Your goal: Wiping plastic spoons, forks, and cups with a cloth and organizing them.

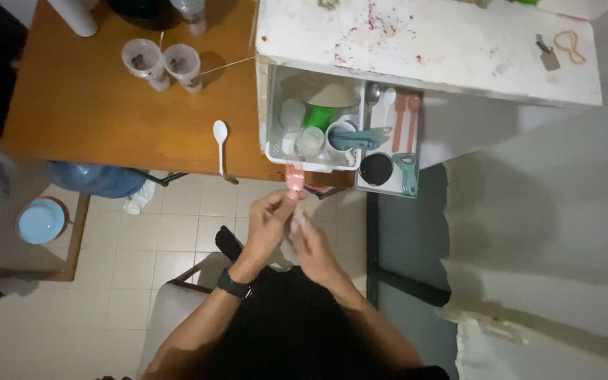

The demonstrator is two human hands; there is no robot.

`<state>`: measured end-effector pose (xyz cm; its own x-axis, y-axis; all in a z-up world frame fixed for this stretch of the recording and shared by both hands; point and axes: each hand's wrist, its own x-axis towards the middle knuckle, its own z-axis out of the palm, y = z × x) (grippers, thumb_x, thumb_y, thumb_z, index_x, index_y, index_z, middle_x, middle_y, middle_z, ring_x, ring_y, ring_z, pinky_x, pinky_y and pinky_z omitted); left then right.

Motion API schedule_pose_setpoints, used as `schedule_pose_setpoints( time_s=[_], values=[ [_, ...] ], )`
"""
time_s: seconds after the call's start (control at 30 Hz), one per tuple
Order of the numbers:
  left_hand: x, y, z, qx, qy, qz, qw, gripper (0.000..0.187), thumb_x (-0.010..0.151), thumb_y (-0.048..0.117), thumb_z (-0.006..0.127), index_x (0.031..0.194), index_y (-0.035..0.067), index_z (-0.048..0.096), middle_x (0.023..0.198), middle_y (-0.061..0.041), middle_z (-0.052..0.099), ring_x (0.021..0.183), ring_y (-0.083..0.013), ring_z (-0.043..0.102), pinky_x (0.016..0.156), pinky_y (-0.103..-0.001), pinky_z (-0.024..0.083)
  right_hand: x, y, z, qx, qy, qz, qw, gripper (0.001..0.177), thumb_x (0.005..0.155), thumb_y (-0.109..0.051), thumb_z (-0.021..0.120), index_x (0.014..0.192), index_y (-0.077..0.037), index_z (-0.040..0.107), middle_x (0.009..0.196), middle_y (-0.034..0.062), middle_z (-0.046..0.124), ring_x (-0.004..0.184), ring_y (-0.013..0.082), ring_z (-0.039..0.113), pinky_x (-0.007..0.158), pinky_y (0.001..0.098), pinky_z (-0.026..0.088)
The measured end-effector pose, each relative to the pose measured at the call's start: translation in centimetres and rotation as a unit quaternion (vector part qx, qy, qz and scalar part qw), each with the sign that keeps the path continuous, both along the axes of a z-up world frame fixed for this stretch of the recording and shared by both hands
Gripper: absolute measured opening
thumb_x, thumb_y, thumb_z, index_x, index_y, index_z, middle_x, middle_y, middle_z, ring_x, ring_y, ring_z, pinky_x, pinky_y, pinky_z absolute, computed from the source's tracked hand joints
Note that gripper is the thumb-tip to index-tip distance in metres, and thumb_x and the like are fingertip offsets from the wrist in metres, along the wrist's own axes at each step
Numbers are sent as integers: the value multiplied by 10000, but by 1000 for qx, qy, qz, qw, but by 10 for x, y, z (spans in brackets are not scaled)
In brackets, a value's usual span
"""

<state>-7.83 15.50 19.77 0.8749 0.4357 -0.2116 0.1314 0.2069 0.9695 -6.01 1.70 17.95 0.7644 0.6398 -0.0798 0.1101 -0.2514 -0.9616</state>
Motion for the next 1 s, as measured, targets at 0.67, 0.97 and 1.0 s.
schedule_pose_setpoints(
  time_s=[0.67,0.97,1.0],
  values=[
    [-34,62,-18,-2,79,-7,997,191,1005,133,596,890,32,712,464,-81,534,348,-129,447,303,-241,364,51,105,-24,201,64,-94,973,315,1065,-97,457,1329,3,598,1191,125,534,992,213,615,888,401,525],
    [-50,141,-38,-95,94,69,989,256,1030,164,544,961,-9,719,469,-120,516,296,-134,367,258,-246,322,60,200,-61,177,111,-20,978,450,1019,-18,507,1468,-52,514,1521,161,443,1336,291,494,901,408,562],
    [-51,150,-35,-94,87,84,988,264,1039,172,531,957,-8,706,481,-96,499,306,-129,394,269,-240,347,55,213,-72,211,237,-12,948,461,1050,-142,512,1497,-48,453,1578,140,381,1265,251,535,711,335,666]
  ],
)
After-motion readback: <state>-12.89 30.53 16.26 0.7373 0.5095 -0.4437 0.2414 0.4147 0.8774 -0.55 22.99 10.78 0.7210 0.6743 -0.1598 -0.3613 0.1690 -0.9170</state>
